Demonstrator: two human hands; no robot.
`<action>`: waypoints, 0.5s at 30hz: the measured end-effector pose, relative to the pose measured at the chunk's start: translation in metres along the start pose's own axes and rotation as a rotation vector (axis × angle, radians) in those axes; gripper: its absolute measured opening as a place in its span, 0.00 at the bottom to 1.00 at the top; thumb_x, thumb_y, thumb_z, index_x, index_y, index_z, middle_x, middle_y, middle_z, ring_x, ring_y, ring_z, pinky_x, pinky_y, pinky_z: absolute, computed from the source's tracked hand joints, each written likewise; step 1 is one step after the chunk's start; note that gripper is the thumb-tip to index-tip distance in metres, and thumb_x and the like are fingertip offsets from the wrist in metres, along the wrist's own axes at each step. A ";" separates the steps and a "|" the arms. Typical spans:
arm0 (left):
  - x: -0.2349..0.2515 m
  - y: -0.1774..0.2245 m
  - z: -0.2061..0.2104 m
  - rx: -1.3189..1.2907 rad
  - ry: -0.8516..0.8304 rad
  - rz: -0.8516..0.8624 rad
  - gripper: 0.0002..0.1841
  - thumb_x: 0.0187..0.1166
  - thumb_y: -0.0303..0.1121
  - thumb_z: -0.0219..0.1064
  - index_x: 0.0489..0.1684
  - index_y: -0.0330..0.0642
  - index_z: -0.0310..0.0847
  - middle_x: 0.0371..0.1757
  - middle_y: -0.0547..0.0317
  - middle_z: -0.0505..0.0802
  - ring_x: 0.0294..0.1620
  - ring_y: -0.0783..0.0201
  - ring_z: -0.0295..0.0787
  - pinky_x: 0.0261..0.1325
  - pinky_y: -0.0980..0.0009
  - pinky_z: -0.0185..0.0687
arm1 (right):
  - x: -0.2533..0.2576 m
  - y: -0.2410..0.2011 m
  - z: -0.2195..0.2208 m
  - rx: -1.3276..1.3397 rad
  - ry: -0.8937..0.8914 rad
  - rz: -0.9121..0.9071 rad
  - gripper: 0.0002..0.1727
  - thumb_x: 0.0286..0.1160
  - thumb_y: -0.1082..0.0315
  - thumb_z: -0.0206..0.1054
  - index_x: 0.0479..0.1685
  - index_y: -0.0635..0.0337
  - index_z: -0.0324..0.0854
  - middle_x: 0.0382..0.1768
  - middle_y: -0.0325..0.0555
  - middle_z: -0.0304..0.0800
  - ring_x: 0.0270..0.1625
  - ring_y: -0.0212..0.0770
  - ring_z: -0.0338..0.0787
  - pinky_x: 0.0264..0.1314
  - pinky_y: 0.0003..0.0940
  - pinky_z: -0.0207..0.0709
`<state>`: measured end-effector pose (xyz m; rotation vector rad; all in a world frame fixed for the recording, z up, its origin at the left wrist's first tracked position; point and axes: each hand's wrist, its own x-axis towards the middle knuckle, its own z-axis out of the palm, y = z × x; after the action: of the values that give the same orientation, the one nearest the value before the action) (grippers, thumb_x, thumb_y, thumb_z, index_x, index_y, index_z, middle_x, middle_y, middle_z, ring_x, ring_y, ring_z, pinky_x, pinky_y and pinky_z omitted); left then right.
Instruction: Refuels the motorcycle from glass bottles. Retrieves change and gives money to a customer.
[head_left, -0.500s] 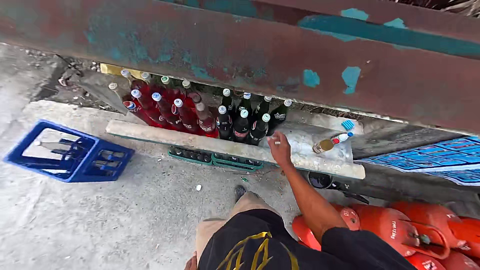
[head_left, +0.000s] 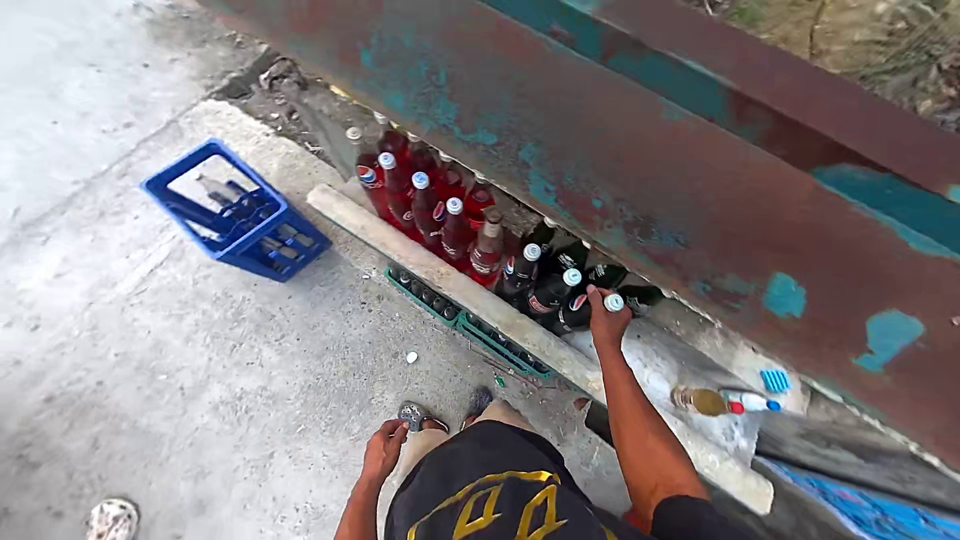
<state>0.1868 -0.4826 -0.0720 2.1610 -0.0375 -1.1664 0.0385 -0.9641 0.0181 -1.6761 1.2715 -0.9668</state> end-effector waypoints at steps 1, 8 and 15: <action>0.001 0.001 0.003 0.024 -0.019 -0.001 0.19 0.90 0.40 0.59 0.64 0.33 0.83 0.54 0.39 0.93 0.54 0.46 0.93 0.61 0.45 0.85 | 0.000 -0.001 0.001 0.005 0.022 -0.004 0.14 0.74 0.61 0.76 0.44 0.66 0.91 0.39 0.48 0.95 0.44 0.34 0.92 0.57 0.36 0.84; 0.000 0.011 0.002 0.114 -0.093 0.078 0.22 0.90 0.44 0.58 0.65 0.33 0.83 0.59 0.39 0.92 0.60 0.46 0.92 0.72 0.45 0.80 | -0.022 -0.045 -0.032 0.030 -0.015 -0.123 0.13 0.74 0.67 0.74 0.43 0.73 0.88 0.43 0.50 0.95 0.49 0.32 0.93 0.61 0.31 0.85; -0.047 0.175 0.002 0.118 -0.194 0.706 0.37 0.77 0.55 0.72 0.78 0.35 0.76 0.73 0.42 0.86 0.74 0.49 0.84 0.79 0.48 0.75 | -0.073 -0.152 -0.037 0.137 -0.548 -0.486 0.09 0.74 0.62 0.73 0.31 0.58 0.87 0.38 0.36 0.96 0.46 0.30 0.95 0.55 0.29 0.91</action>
<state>0.2055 -0.6034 0.0614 1.8672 -0.8951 -0.9497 0.0449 -0.8728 0.1640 -1.9981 0.4380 -0.7569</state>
